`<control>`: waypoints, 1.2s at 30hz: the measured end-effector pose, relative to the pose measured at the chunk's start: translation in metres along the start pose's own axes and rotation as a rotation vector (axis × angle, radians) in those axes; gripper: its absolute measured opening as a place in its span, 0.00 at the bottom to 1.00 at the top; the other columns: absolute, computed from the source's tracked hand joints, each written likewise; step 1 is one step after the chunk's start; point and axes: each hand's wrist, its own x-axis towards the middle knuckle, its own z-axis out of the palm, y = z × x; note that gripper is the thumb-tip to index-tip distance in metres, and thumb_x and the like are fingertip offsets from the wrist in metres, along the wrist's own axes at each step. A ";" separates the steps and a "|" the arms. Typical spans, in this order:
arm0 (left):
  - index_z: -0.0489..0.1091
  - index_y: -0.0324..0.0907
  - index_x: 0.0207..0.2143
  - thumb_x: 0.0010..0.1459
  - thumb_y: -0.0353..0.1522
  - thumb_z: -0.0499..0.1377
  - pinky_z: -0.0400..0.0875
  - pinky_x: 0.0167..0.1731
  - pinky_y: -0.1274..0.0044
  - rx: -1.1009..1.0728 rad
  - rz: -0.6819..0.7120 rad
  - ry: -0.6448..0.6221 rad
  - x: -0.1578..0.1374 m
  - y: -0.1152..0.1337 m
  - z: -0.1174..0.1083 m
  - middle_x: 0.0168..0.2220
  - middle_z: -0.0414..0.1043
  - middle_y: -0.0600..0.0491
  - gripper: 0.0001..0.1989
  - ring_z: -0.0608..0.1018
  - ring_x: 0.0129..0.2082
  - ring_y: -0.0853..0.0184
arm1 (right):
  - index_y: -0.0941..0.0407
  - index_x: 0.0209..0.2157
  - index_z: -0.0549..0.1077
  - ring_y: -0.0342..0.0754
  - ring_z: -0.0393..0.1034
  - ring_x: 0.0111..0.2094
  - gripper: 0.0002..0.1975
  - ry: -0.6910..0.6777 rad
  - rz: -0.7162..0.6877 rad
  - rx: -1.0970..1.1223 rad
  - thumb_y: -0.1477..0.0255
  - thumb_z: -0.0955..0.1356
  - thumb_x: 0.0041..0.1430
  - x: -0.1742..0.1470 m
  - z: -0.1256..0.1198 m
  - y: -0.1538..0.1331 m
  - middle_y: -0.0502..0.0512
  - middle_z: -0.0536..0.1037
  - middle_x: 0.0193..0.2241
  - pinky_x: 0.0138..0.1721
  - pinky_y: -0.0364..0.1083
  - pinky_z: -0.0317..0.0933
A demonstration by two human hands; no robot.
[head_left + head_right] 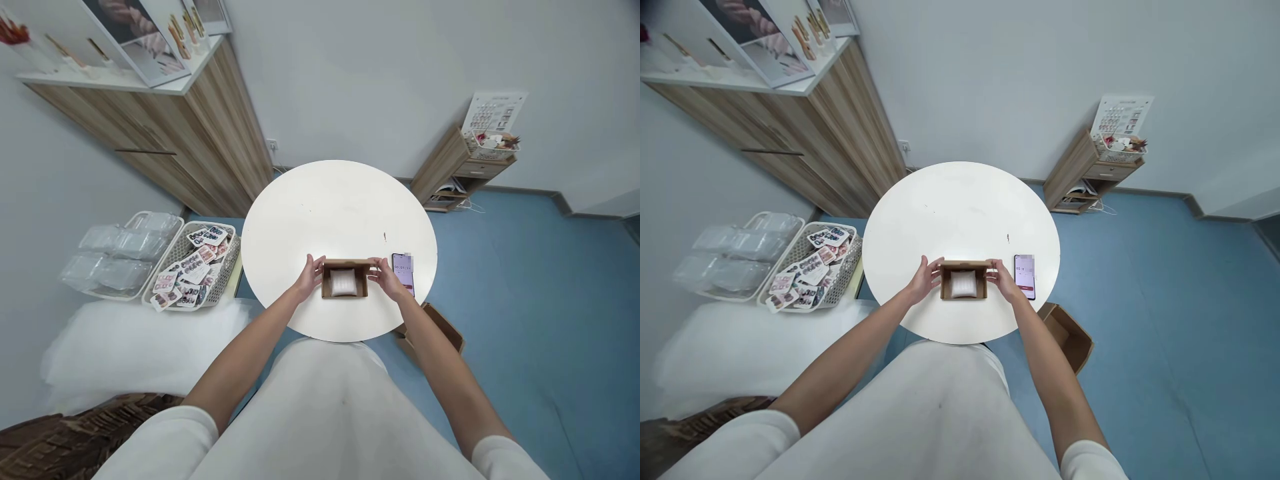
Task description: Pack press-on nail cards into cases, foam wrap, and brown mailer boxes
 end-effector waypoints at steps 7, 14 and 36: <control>0.55 0.51 0.55 0.54 0.54 0.31 0.60 0.48 0.68 0.189 0.027 -0.022 -0.026 -0.015 -0.005 0.60 0.50 0.53 0.34 0.57 0.58 0.60 | 0.48 0.49 0.63 0.47 0.66 0.45 0.29 0.028 0.031 -0.151 0.48 0.51 0.54 -0.033 0.009 0.015 0.53 0.68 0.47 0.45 0.49 0.61; 0.55 0.49 0.55 0.53 0.55 0.34 0.63 0.45 0.67 -0.005 -0.003 -0.119 -0.027 -0.009 -0.013 0.60 0.50 0.49 0.34 0.62 0.55 0.57 | 0.47 0.53 0.60 0.50 0.64 0.47 0.30 0.099 0.015 -0.152 0.47 0.52 0.54 -0.038 0.020 0.007 0.56 0.66 0.50 0.43 0.49 0.62; 0.47 0.42 0.57 0.47 0.39 0.57 0.62 0.45 0.66 0.773 0.129 0.235 -0.035 -0.069 -0.027 0.55 0.53 0.41 0.36 0.65 0.50 0.57 | 0.55 0.50 0.61 0.49 0.67 0.37 0.24 0.418 0.033 -0.582 0.62 0.62 0.50 -0.053 0.074 0.085 0.56 0.69 0.38 0.40 0.51 0.61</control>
